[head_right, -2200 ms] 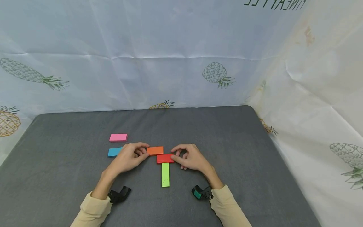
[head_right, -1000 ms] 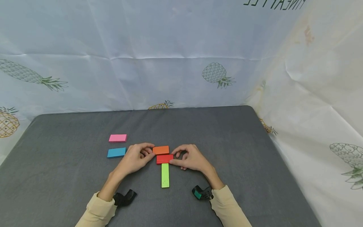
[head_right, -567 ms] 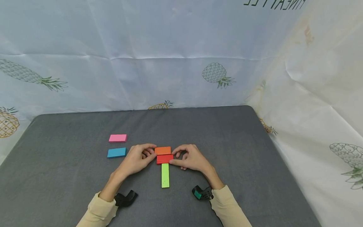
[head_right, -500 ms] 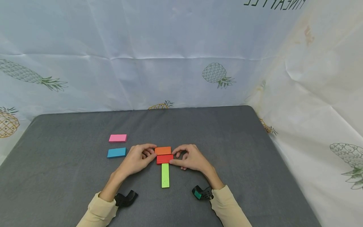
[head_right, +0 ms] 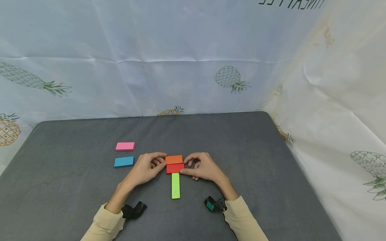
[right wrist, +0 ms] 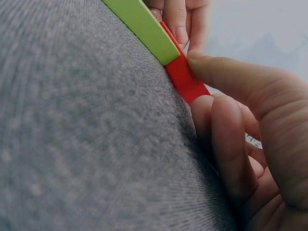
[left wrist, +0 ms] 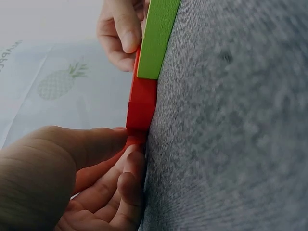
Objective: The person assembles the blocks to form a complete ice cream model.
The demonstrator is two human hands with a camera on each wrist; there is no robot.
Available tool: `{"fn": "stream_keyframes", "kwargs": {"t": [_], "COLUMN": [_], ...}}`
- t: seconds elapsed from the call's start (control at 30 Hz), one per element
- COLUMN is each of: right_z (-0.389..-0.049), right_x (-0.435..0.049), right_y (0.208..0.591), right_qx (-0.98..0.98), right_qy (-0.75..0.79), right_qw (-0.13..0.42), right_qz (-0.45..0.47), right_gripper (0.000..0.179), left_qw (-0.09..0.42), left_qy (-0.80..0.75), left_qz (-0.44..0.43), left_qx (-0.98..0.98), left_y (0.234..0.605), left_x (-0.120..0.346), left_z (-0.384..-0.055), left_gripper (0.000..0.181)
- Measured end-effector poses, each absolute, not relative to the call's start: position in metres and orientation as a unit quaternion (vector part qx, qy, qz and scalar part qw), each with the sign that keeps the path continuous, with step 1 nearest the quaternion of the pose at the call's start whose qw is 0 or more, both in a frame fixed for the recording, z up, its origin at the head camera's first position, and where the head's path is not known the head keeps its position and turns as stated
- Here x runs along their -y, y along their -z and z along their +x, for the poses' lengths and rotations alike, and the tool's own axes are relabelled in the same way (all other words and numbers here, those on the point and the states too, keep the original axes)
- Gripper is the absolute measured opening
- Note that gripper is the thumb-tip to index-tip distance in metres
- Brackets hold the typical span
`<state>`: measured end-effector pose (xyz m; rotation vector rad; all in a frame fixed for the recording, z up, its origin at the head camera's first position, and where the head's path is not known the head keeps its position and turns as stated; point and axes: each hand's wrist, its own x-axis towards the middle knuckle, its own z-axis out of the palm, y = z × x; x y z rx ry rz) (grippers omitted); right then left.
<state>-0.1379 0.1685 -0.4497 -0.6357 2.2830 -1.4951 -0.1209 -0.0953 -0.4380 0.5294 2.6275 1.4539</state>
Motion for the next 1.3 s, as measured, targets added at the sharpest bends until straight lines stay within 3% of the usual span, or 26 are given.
{"fn": "stream_keyframes", "kwargs": {"t": [1.3], "right_z": [-0.1383], "right_x": [-0.1680], "right_y": [0.4533], "right_qx": [-0.809], "right_qy": [0.522], "right_qw": [0.149], "right_qz": [-0.225], "right_gripper": [0.018], "left_qw": [0.024], "left_qy": [-0.481], "left_qz": [0.160], "left_qx": [-0.862], "left_y": [0.4380], "left_x": [0.0877], "left_z": [-0.1184], "left_gripper": [0.024]}}
